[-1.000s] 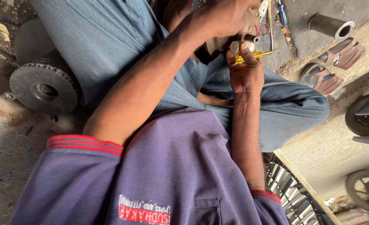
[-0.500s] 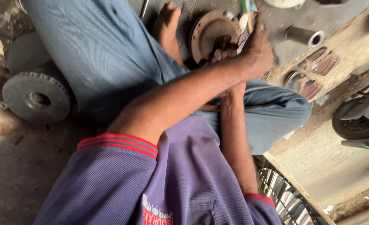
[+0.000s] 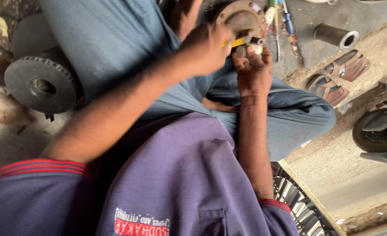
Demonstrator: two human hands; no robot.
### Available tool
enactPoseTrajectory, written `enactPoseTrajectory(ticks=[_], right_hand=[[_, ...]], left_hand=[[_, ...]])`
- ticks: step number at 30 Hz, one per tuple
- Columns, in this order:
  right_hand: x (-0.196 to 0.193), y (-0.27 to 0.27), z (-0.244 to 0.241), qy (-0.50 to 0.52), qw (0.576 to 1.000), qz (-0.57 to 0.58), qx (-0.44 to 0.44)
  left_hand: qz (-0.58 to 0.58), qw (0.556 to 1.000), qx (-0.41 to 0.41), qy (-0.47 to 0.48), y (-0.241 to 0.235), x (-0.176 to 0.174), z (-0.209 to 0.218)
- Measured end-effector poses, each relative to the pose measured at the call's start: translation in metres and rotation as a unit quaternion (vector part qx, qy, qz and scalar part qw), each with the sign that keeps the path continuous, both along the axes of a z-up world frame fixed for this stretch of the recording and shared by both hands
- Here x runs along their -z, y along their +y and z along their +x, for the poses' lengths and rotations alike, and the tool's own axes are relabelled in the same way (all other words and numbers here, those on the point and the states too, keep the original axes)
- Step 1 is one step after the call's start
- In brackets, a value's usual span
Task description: The person uses a screwdriver to loosen components on a motor assembly while sitting on the floor. They use pliers to handle small parts and wires, moving the motor and its housing to access different sections.
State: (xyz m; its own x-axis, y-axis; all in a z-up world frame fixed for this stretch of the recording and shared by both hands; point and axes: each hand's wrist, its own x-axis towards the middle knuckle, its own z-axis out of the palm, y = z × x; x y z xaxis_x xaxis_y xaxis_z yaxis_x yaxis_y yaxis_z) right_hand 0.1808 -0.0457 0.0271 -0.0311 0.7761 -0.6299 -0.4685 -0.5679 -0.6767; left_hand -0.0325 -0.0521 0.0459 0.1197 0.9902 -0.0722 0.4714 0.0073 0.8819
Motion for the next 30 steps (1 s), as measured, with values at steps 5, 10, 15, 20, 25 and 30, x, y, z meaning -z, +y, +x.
enactPoseTrajectory(ticks=[5,10,15,20,25,30], right_hand=[[0.000,0.000,0.003,0.015,1.000,-0.019,-0.001],[-0.004,0.005,0.000,0.015,1.000,-0.011,-0.006],[-0.007,0.003,-0.002,0.015,1.000,-0.012,-0.009],[-0.011,0.004,-0.007,0.013,1.000,-0.016,-0.002],[-0.017,0.002,-0.009,0.012,1.000,-0.012,-0.004],[-0.015,0.004,-0.009,0.013,1.000,-0.015,0.001]], left_hand=[[-0.026,0.991,-0.133,-0.022,-0.017,-0.015,0.002],[0.032,0.981,-0.189,-0.015,-0.016,0.000,0.008],[0.036,0.983,-0.169,-0.066,-0.011,0.016,0.011],[-0.022,0.985,-0.167,-0.048,-0.006,0.013,0.010],[-0.068,0.988,-0.131,-0.046,-0.005,0.006,0.007],[-0.025,0.991,-0.127,-0.042,-0.006,0.000,0.004]])
